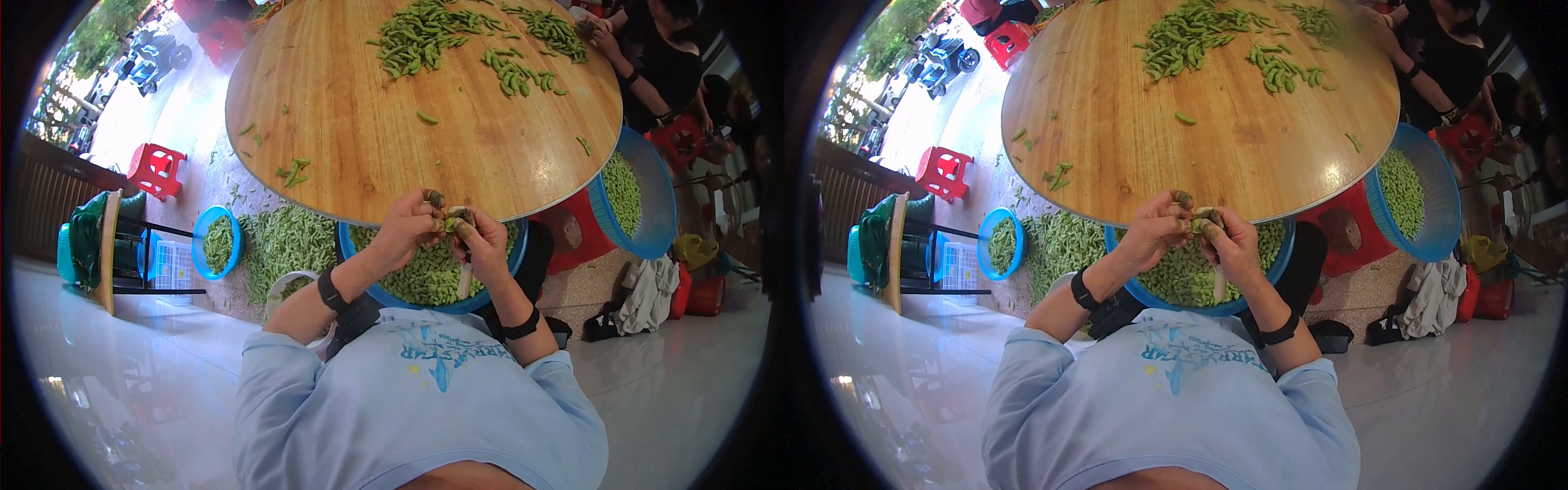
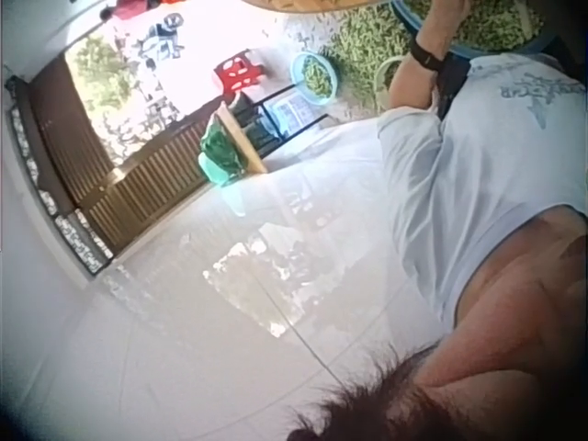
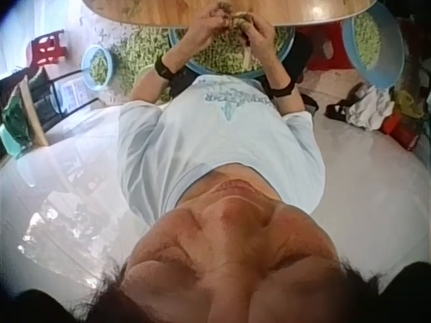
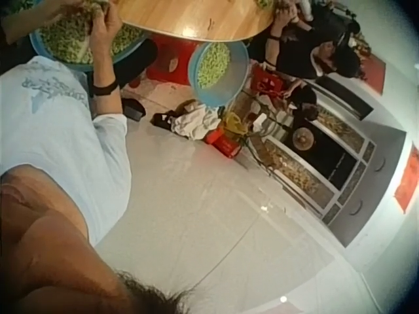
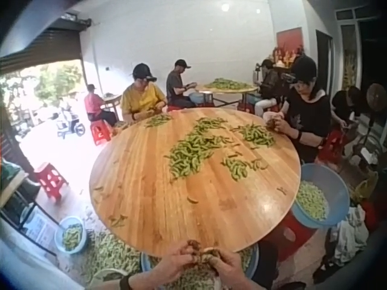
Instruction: The person picks up edamame pods from a table, opens them with a tool to remove the beans, and drops the beans into a blue bowl. They also move pods on the table and drop the empty shells onto the floor.
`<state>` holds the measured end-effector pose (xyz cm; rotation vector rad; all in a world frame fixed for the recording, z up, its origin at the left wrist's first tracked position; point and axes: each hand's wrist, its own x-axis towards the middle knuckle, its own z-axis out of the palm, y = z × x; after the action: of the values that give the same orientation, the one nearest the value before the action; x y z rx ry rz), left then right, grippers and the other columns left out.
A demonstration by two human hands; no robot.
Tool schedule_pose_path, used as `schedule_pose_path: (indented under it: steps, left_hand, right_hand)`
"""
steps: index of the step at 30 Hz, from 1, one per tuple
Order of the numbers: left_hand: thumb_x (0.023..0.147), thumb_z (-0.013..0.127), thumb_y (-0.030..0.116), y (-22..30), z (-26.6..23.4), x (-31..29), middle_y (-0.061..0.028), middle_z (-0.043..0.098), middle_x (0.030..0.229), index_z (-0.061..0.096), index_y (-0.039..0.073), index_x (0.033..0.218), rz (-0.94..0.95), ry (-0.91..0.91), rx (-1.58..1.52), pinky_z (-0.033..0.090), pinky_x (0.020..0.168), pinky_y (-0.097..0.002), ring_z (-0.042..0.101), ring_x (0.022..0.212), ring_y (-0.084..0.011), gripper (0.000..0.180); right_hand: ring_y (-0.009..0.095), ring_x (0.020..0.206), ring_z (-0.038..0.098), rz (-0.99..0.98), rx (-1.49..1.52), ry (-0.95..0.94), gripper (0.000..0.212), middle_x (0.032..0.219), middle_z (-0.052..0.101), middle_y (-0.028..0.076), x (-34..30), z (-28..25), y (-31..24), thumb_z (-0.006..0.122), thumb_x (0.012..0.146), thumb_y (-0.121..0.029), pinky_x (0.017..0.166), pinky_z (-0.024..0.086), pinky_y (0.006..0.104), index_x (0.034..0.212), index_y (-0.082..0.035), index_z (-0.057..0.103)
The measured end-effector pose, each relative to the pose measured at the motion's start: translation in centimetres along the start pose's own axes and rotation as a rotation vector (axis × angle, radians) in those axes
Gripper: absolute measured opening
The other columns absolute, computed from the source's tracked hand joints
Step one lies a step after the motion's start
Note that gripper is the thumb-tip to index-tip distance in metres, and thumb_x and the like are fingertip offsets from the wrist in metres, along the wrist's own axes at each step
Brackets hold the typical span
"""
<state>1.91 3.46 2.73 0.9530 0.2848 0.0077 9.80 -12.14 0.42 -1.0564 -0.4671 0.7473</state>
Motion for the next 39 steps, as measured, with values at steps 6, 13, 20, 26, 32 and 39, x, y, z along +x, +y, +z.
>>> schedule_pose_path:
  steps: [6,13,20,26,32,39]
  left_hand:
    - [0.079,0.056,-0.001,-0.5,-0.4,0.1,-0.0016,0.058,0.09,0.047,0.005,0.109,0.066,-0.066,0.159,0.042,0.062,-0.0214,0.056,0.075,-0.0095,0.032]
    - [0.082,0.056,-0.002,-0.4,1.4,-0.7,-0.0021,0.06,0.088,0.045,0.003,0.109,0.217,-0.016,0.451,0.046,0.071,-0.0237,0.057,0.083,-0.0091,0.03]
    - [0.083,0.057,-0.002,-0.3,1.3,-1.4,-0.0059,0.063,0.09,0.05,0.001,0.106,0.33,0.07,0.891,0.048,0.069,-0.0241,0.058,0.079,-0.0093,0.024]
    - [0.087,0.058,0.0,-1.5,0.8,-0.8,-0.0067,0.064,0.094,0.054,-0.004,0.106,0.328,0.11,0.457,0.049,0.076,-0.0252,0.058,0.087,-0.0102,0.02]
    - [0.088,0.057,0.001,-1.5,0.4,-1.1,-0.0036,0.063,0.092,0.058,-0.004,0.104,0.305,0.111,0.464,0.048,0.075,-0.0236,0.057,0.084,-0.0083,0.017]
    - [0.087,0.06,0.003,-0.7,0.5,-1.2,-0.0021,0.064,0.093,0.06,-0.002,0.109,0.098,0.061,0.463,0.048,0.069,-0.0216,0.057,0.079,-0.0065,0.022]
  right_hand:
    - [0.005,0.048,0.044,0.048,-0.026,-0.016,0.011,0.066,0.052,0.0,0.1,0.2,-0.8,0.054,0.093,-0.009,0.041,0.033,0.0192,0.098,0.0,0.057]
    - [0.005,0.047,0.044,0.048,0.002,-0.005,0.008,0.065,0.051,-0.001,0.0,0.5,-0.6,0.054,0.092,-0.008,0.04,0.032,0.0196,0.095,-0.001,0.057]
    - [0.006,0.047,0.045,0.043,-0.041,0.024,0.008,0.065,0.052,0.001,0.4,0.4,-0.3,0.055,0.092,-0.007,0.04,0.032,0.0202,0.095,-0.001,0.057]
    - [0.006,0.047,0.045,0.013,0.068,0.04,0.009,0.066,0.053,0.001,0.3,0.2,0.6,0.056,0.09,-0.006,0.041,0.032,0.0199,0.098,0.0,0.056]
    - [0.005,0.05,0.046,-0.086,-0.021,0.078,0.014,0.071,0.054,0.0,-0.3,0.4,1.1,0.057,0.089,-0.004,0.042,0.034,0.0189,0.103,-0.001,0.056]
    - [0.002,0.06,0.045,-0.06,-0.152,0.1,0.014,0.073,0.052,-0.004,-1.2,0.3,0.9,0.059,0.088,-0.003,0.052,0.038,0.0185,0.102,-0.001,0.056]
